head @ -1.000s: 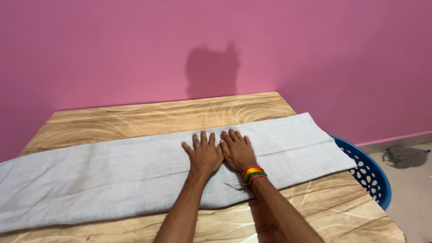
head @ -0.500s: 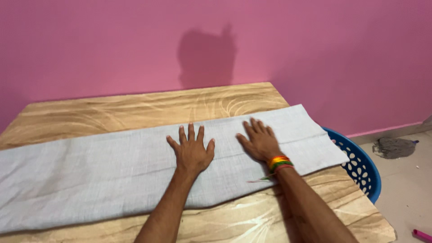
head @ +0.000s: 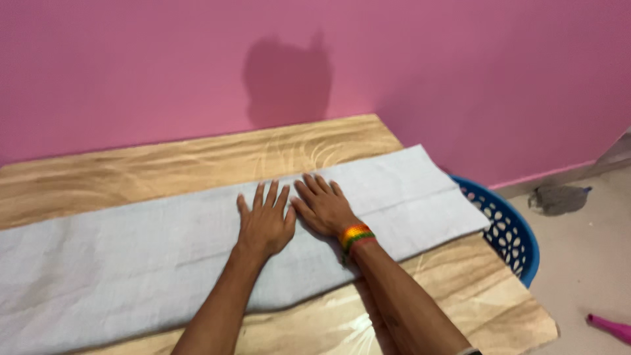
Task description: The person folds a pair of trousers by smoothing the fabric and bringing the bottom edges up to meet the waist, then places the folded trousers into a suitcase next to a shirt.
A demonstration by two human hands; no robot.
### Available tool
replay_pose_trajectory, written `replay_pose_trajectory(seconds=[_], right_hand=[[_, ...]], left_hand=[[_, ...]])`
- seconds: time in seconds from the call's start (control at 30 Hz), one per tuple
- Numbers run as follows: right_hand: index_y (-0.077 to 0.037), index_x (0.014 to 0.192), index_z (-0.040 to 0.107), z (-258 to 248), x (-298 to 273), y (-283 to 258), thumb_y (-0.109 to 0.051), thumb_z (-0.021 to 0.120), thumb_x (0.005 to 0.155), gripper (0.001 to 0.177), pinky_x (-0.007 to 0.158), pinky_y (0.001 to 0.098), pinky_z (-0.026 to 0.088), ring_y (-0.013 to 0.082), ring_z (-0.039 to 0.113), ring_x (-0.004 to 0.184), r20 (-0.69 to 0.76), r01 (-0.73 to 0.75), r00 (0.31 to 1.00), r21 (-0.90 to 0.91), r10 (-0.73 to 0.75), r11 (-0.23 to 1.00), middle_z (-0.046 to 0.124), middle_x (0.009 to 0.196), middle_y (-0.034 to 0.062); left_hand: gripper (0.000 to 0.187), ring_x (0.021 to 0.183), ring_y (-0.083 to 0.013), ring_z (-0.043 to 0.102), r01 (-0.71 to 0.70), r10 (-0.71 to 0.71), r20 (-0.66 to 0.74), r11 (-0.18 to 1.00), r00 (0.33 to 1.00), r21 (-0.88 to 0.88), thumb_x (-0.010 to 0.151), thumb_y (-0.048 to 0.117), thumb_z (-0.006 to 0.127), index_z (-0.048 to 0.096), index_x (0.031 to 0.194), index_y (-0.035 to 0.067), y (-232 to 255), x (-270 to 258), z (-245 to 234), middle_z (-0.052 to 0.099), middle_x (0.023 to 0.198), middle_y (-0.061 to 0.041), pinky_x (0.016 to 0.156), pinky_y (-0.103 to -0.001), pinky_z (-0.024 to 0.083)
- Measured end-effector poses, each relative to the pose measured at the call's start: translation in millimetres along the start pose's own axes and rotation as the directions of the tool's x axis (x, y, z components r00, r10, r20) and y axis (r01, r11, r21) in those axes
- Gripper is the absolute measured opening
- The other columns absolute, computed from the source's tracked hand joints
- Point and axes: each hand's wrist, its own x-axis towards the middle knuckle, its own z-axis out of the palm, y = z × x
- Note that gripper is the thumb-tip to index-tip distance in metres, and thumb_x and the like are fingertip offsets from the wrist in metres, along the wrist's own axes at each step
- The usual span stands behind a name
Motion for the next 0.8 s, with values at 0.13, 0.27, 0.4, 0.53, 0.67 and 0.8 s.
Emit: replay_pose_trajectory(seconds=[0.13, 0.27, 0.4, 0.53, 0.67, 0.8], right_hand=[[-0.016, 0.161, 0.024, -39, -22, 52, -0.062, 0.029, 0.101, 0.075, 0.125, 0.0519, 0.009, 0.0318, 0.010, 0.157, 0.062, -0.178, 0.980, -0.161, 0.190, 0.971, 0.013, 0.171, 0.0129], [-0.017, 0.161, 0.027, -58, -38, 114, -0.064, 0.031, 0.099, 0.077, 0.124, 0.0521, 0.013, 0.0314, 0.014, 0.157, 0.011, -0.232, 0.971, -0.180, 0.237, 0.956, 0.016, 0.170, 0.0126], [-0.015, 0.158, 0.033, -65, -40, 146, -0.063, 0.034, 0.098, 0.076, 0.123, 0.0579, 0.015, 0.0342, 0.015, 0.156, -0.061, -0.402, 0.915, -0.181, 0.398, 0.897, 0.020, 0.168, 0.0146], [-0.012, 0.158, 0.035, -37, -30, 100, -0.061, 0.035, 0.100, 0.077, 0.119, 0.0643, 0.021, 0.0354, 0.023, 0.155, -0.095, -0.287, 0.956, -0.129, 0.276, 0.949, 0.029, 0.166, 0.0166], [-0.016, 0.158, 0.035, -26, -37, 41, -0.060, 0.038, 0.100, 0.073, 0.121, 0.0634, 0.014, 0.0355, 0.019, 0.155, 0.018, -0.125, 0.992, -0.067, 0.126, 0.990, 0.025, 0.167, 0.0153], [-0.017, 0.158, 0.035, -42, -60, 47, -0.062, 0.036, 0.100, 0.073, 0.123, 0.0575, 0.014, 0.0352, 0.019, 0.155, -0.020, -0.125, 0.992, -0.113, 0.124, 0.986, 0.025, 0.168, 0.0136]], left_hand=[[0.062, 0.151, -0.0380, 0.026, 0.015, -0.016, 0.045, 0.999, 0.999, 0.029, 0.098, 0.044, 0.043, 0.042, 0.153, 0.016, 3, 2, -7, 0.032, 0.164, -0.013, 0.111, -0.077, 0.010], [0.063, 0.150, -0.0399, 0.026, 0.016, -0.016, 0.039, 1.000, 0.999, 0.012, 0.098, 0.044, 0.044, 0.042, 0.153, 0.015, 4, 1, -6, 0.031, 0.163, -0.014, 0.111, -0.078, 0.010], [0.062, 0.149, -0.0401, 0.028, 0.019, -0.019, 0.013, 1.000, 1.000, 0.011, 0.096, 0.043, 0.045, 0.044, 0.152, 0.015, 5, 2, -5, 0.032, 0.163, -0.014, 0.110, -0.079, 0.011], [0.064, 0.149, -0.0409, 0.032, 0.002, -0.002, -0.009, 0.999, 1.000, 0.041, 0.094, 0.043, 0.048, 0.047, 0.151, 0.014, 4, 3, -7, 0.037, 0.161, -0.014, 0.109, -0.080, 0.015], [0.065, 0.146, -0.0428, 0.030, 0.028, -0.028, 0.038, 1.000, 0.999, 0.007, 0.090, 0.044, 0.052, 0.049, 0.146, 0.012, 19, 13, -20, 0.038, 0.159, -0.016, 0.105, -0.082, 0.017], [0.061, 0.144, -0.0439, 0.030, 0.204, -0.205, 0.165, 0.979, 0.965, 0.023, 0.089, 0.042, 0.053, 0.051, 0.139, 0.007, 46, 24, -28, 0.043, 0.149, -0.016, 0.105, -0.082, 0.020]])
